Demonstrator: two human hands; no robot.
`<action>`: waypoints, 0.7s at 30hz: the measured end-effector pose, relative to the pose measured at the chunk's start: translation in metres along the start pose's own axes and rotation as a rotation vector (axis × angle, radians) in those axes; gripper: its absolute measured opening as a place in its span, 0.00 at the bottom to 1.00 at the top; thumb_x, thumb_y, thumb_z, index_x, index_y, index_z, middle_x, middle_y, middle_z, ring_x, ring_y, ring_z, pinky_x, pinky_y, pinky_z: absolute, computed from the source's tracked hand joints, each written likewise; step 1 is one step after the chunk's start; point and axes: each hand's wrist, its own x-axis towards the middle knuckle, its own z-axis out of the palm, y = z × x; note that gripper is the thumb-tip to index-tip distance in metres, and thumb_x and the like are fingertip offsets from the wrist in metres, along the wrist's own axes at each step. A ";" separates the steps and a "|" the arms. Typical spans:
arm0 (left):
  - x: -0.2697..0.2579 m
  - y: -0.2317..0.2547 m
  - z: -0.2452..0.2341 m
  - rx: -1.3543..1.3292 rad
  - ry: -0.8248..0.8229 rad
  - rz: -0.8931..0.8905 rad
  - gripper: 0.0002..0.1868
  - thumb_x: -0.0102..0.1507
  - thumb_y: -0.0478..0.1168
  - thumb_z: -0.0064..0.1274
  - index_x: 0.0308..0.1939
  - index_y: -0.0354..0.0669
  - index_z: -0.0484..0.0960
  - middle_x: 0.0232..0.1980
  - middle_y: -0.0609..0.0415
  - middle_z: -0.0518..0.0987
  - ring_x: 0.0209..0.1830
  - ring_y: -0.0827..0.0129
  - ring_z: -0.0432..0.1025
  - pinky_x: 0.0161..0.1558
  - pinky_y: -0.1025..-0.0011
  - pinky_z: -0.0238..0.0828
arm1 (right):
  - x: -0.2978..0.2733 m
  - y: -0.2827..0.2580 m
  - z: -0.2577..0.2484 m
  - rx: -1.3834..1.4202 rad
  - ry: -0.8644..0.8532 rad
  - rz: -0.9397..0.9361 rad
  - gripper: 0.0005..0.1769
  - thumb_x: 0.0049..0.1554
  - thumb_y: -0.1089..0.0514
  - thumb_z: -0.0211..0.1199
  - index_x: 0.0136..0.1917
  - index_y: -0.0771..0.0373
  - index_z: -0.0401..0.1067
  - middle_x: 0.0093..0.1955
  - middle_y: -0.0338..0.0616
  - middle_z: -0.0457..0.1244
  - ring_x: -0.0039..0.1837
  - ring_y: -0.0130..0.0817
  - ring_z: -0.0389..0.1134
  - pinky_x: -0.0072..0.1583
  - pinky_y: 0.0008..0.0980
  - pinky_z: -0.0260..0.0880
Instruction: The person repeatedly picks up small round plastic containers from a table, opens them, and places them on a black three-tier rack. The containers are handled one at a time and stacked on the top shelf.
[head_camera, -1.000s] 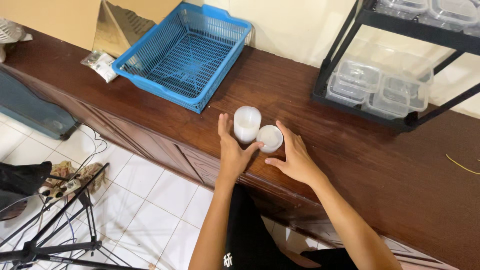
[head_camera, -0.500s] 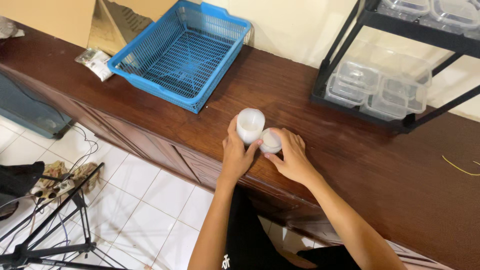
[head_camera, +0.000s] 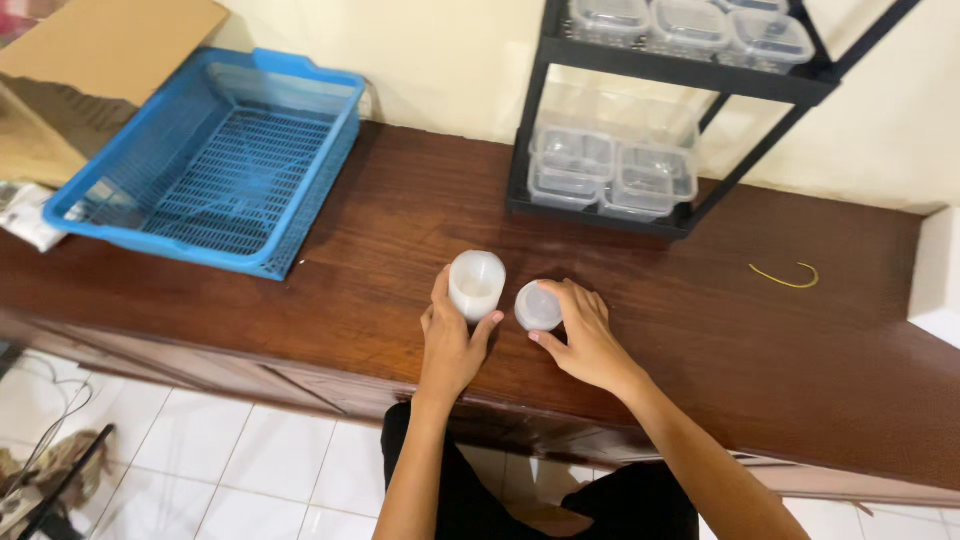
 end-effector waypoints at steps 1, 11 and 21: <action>0.001 0.004 0.006 -0.005 -0.010 0.002 0.49 0.61 0.43 0.65 0.76 0.35 0.48 0.67 0.35 0.73 0.66 0.45 0.68 0.68 0.48 0.49 | -0.006 0.005 -0.004 -0.010 0.003 0.026 0.41 0.54 0.49 0.70 0.75 0.58 0.55 0.72 0.63 0.56 0.76 0.60 0.52 0.75 0.58 0.43; 0.004 0.046 0.073 -0.116 -0.164 -0.008 0.48 0.61 0.42 0.64 0.76 0.34 0.49 0.69 0.35 0.71 0.68 0.44 0.67 0.70 0.48 0.50 | -0.059 0.052 -0.047 -0.120 0.143 0.314 0.40 0.54 0.49 0.70 0.74 0.55 0.56 0.75 0.51 0.55 0.79 0.55 0.51 0.75 0.63 0.39; -0.002 0.051 0.088 -0.215 -0.194 -0.162 0.56 0.57 0.44 0.69 0.77 0.33 0.45 0.77 0.31 0.56 0.74 0.41 0.53 0.70 0.49 0.53 | -0.078 0.058 -0.057 -0.006 0.433 0.282 0.45 0.52 0.52 0.72 0.76 0.63 0.53 0.78 0.57 0.52 0.78 0.55 0.51 0.75 0.57 0.44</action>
